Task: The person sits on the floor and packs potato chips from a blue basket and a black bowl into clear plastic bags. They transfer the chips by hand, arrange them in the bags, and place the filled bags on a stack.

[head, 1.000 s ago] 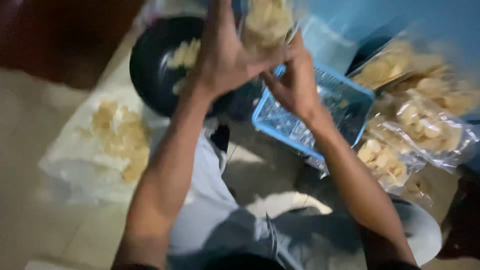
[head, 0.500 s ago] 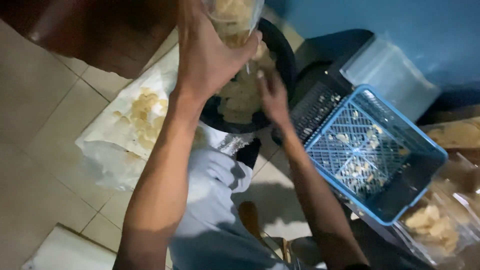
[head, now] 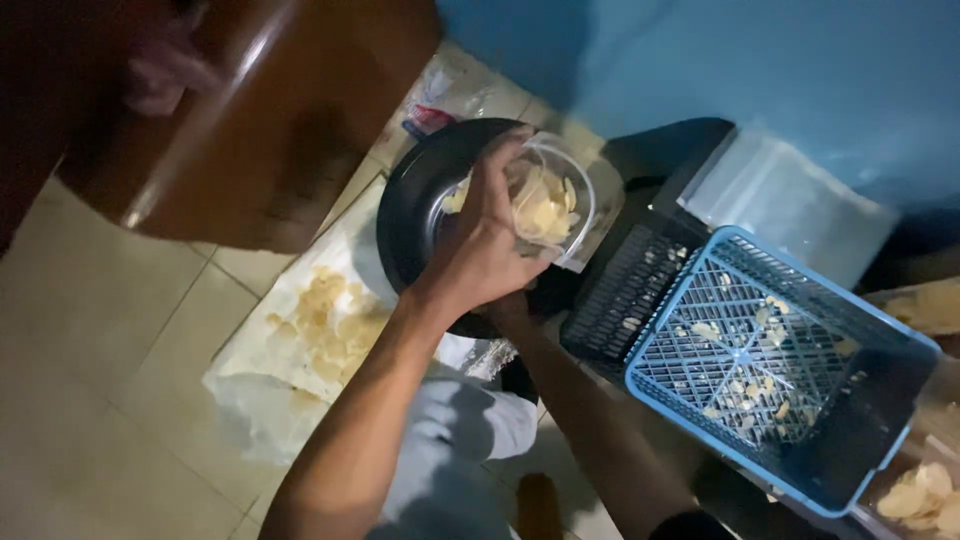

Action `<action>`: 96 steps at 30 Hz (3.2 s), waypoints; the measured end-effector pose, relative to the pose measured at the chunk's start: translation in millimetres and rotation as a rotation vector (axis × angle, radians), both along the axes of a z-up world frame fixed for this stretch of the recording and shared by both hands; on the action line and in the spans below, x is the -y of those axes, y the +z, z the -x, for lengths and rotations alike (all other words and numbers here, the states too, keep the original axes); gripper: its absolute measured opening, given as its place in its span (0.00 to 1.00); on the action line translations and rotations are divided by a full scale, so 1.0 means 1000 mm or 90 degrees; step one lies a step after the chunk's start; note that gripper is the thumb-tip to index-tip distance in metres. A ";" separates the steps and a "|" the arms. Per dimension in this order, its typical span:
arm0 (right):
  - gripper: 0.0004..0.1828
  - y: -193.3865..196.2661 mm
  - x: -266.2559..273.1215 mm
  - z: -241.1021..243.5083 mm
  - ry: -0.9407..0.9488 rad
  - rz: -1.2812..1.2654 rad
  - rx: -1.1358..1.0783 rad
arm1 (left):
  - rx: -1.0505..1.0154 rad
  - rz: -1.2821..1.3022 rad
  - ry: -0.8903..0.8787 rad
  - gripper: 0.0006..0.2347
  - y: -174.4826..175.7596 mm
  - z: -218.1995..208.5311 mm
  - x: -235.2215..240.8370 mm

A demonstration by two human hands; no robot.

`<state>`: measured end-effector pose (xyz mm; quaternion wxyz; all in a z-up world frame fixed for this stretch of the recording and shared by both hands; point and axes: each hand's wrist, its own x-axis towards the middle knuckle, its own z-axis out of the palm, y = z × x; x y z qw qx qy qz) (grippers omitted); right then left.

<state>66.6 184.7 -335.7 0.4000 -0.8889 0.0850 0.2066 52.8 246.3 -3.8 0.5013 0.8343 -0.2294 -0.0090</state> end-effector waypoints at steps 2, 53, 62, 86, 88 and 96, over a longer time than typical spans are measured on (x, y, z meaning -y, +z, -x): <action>0.28 0.004 0.003 -0.001 -0.032 -0.027 -0.005 | 0.063 -0.008 0.018 0.47 -0.007 -0.001 0.002; 0.20 0.475 0.356 0.180 -0.011 0.195 0.135 | 0.047 0.019 -0.394 0.41 0.006 0.088 0.236; 0.15 0.444 0.339 0.172 -0.008 0.212 0.393 | -0.033 0.016 -0.366 0.45 -0.006 0.082 0.224; 0.31 -0.067 0.031 0.085 0.083 0.096 0.205 | 0.125 -0.203 0.089 0.42 0.023 0.013 -0.024; 0.33 -0.118 0.016 0.080 0.127 0.155 0.164 | 0.050 -0.147 0.064 0.43 0.022 0.015 -0.025; 0.38 -0.097 -0.022 0.032 0.068 0.090 0.149 | -0.077 -0.082 -0.023 0.42 0.017 0.006 -0.020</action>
